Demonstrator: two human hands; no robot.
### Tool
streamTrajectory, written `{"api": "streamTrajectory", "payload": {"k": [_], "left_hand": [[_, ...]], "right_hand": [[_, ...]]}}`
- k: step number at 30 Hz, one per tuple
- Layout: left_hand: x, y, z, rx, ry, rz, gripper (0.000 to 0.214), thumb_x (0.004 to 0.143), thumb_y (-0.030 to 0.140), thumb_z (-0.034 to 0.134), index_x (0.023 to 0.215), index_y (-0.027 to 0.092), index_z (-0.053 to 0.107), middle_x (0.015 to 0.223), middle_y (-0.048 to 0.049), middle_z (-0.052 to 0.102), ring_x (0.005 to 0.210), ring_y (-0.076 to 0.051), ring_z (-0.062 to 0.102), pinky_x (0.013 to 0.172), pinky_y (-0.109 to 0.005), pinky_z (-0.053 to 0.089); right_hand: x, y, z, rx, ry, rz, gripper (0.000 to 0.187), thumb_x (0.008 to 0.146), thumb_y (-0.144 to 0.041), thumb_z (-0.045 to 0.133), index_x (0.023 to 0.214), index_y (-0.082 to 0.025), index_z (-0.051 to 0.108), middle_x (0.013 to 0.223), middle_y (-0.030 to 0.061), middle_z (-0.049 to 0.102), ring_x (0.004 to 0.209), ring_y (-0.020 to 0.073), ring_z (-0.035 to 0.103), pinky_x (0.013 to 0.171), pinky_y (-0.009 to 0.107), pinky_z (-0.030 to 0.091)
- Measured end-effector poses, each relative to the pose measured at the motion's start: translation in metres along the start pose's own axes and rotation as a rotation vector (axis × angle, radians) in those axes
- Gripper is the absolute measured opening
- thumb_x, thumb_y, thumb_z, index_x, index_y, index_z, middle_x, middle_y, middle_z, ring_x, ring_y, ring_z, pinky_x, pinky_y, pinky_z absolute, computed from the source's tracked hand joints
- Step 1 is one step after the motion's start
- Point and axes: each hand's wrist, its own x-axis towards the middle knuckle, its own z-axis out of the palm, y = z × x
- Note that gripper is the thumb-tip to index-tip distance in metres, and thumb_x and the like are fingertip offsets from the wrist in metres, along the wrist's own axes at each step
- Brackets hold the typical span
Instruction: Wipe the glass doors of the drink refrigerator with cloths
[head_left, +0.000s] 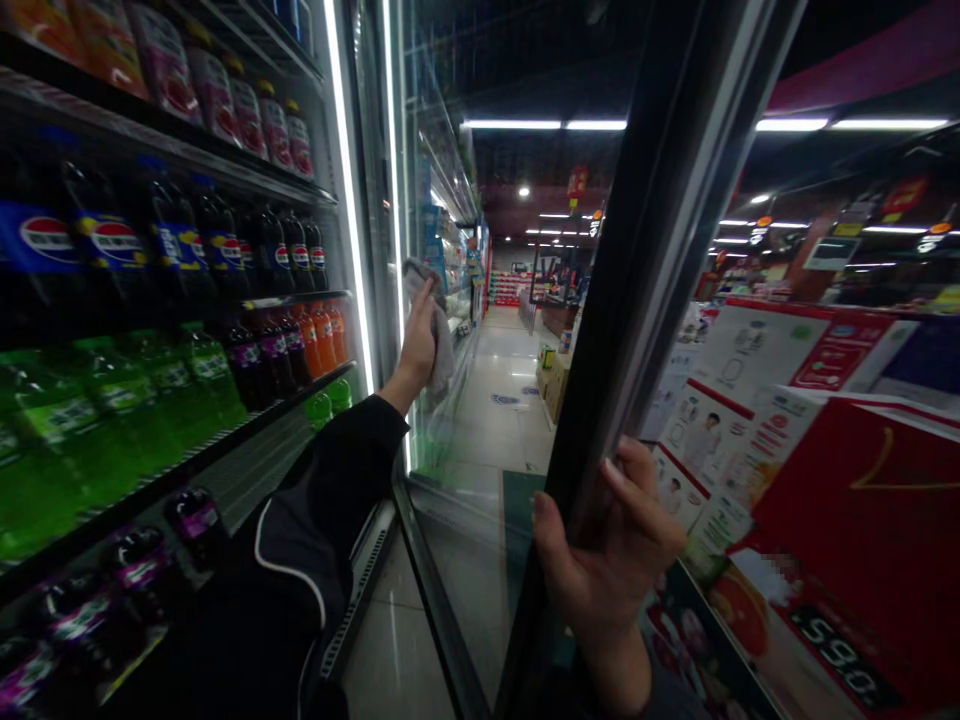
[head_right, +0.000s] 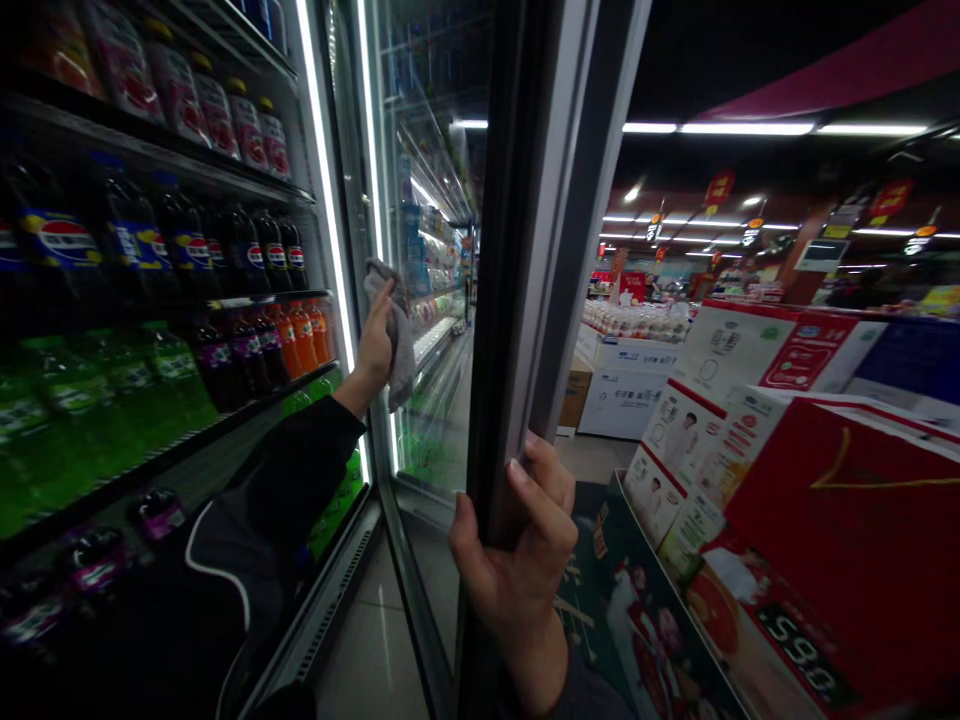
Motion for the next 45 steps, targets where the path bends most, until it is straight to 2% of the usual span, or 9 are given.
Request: {"api": "streamTrajectory", "payload": {"k": [3, 7, 10, 19, 26, 31, 37, 42, 45], "left_hand": [[-0.008, 0.074, 0.027, -0.101, 0.106, -0.21, 0.057, 0.12, 0.057, 0.035, 0.169, 0.029, 0.047, 0.178, -0.002, 0.051, 0.168, -0.022, 0.044, 0.145, -0.053, 0.029], [-0.035, 0.186, 0.062, -0.101, 0.046, -0.134, 0.054, 0.12, 0.051, 0.035, 0.169, 0.033, 0.049, 0.174, -0.0034, 0.055, 0.165, -0.027, 0.05, 0.141, -0.054, 0.039], [-0.052, 0.23, 0.078, -0.061, 0.071, -0.08, 0.053, 0.119, 0.045, 0.039, 0.171, 0.04, 0.045, 0.172, -0.0027, 0.057, 0.161, -0.029, 0.054, 0.138, -0.055, 0.045], [-0.061, 0.162, 0.085, 0.139, 0.133, -0.016, 0.055, 0.119, 0.041, 0.04, 0.174, 0.035, 0.038, 0.173, -0.0083, 0.054, 0.165, -0.029, 0.049, 0.138, -0.054, 0.042], [-0.074, 0.054, 0.051, 0.181, 0.211, -0.447, 0.058, 0.117, 0.05, 0.036, 0.169, 0.026, 0.042, 0.178, -0.0124, 0.049, 0.17, -0.028, 0.043, 0.144, -0.054, 0.03], [-0.084, 0.026, 0.03, 0.062, 0.277, -0.814, 0.057, 0.113, 0.038, 0.046, 0.168, 0.021, 0.042, 0.182, -0.0144, 0.042, 0.173, -0.026, 0.037, 0.146, -0.051, 0.021], [-0.079, 0.099, 0.046, -0.028, 0.258, -0.805, 0.055, 0.113, 0.037, 0.048, 0.167, 0.025, 0.048, 0.18, -0.0098, 0.048, 0.17, -0.027, 0.043, 0.144, -0.052, 0.028], [-0.103, 0.215, 0.076, -0.056, 0.093, -0.418, 0.06, 0.116, 0.048, 0.044, 0.174, 0.035, 0.04, 0.177, -0.0067, 0.051, 0.166, -0.031, 0.046, 0.14, -0.054, 0.034], [-0.121, 0.242, 0.085, 0.001, 0.024, -0.14, 0.062, 0.117, 0.044, 0.033, 0.178, 0.037, 0.034, 0.175, -0.0075, 0.052, 0.162, -0.032, 0.051, 0.133, -0.054, 0.042]], "right_hand": [[0.0, -0.001, 0.0, -0.007, -0.002, 0.0, 0.083, 0.083, -0.011, 0.086, 0.156, -0.03, 0.048, 0.158, 0.0114, 0.059, 0.146, 0.029, 0.063, 0.123, 0.064, 0.052], [0.0, 0.0, -0.001, -0.073, 0.016, -0.046, 0.083, 0.083, -0.018, 0.088, 0.156, -0.031, 0.05, 0.154, 0.0111, 0.059, 0.14, 0.03, 0.066, 0.12, 0.067, 0.055], [0.0, -0.001, 0.0, -0.088, 0.031, -0.027, 0.081, 0.084, -0.02, 0.088, 0.155, -0.032, 0.052, 0.153, 0.0106, 0.059, 0.139, 0.0298, 0.066, 0.124, 0.069, 0.051], [0.002, -0.004, 0.0, -0.005, 0.044, 0.01, 0.083, 0.073, -0.013, 0.093, 0.145, -0.027, 0.054, 0.151, 0.0117, 0.058, 0.146, 0.034, 0.06, 0.123, 0.073, 0.049], [0.0, 0.007, -0.003, -0.004, 0.059, -0.004, 0.084, 0.069, -0.016, 0.097, 0.141, -0.026, 0.054, 0.15, 0.011, 0.059, 0.146, 0.0305, 0.06, 0.13, 0.07, 0.043], [0.001, 0.005, -0.002, -0.001, 0.049, -0.011, 0.083, 0.072, -0.015, 0.095, 0.142, -0.026, 0.054, 0.15, 0.0112, 0.059, 0.141, 0.0288, 0.062, 0.128, 0.068, 0.045], [0.0, 0.006, -0.004, -0.012, 0.051, -0.02, 0.085, 0.069, -0.016, 0.097, 0.142, -0.025, 0.055, 0.149, 0.0118, 0.06, 0.141, 0.0314, 0.063, 0.126, 0.068, 0.047], [0.001, 0.007, -0.002, 0.005, 0.046, -0.054, 0.091, 0.066, -0.014, 0.097, 0.146, -0.026, 0.055, 0.151, 0.0108, 0.061, 0.145, 0.0311, 0.061, 0.128, 0.068, 0.045], [0.001, 0.006, -0.002, 0.005, 0.057, -0.057, 0.082, 0.074, -0.014, 0.091, 0.147, -0.026, 0.056, 0.155, 0.0106, 0.061, 0.148, 0.0298, 0.06, 0.129, 0.061, 0.046]]}}
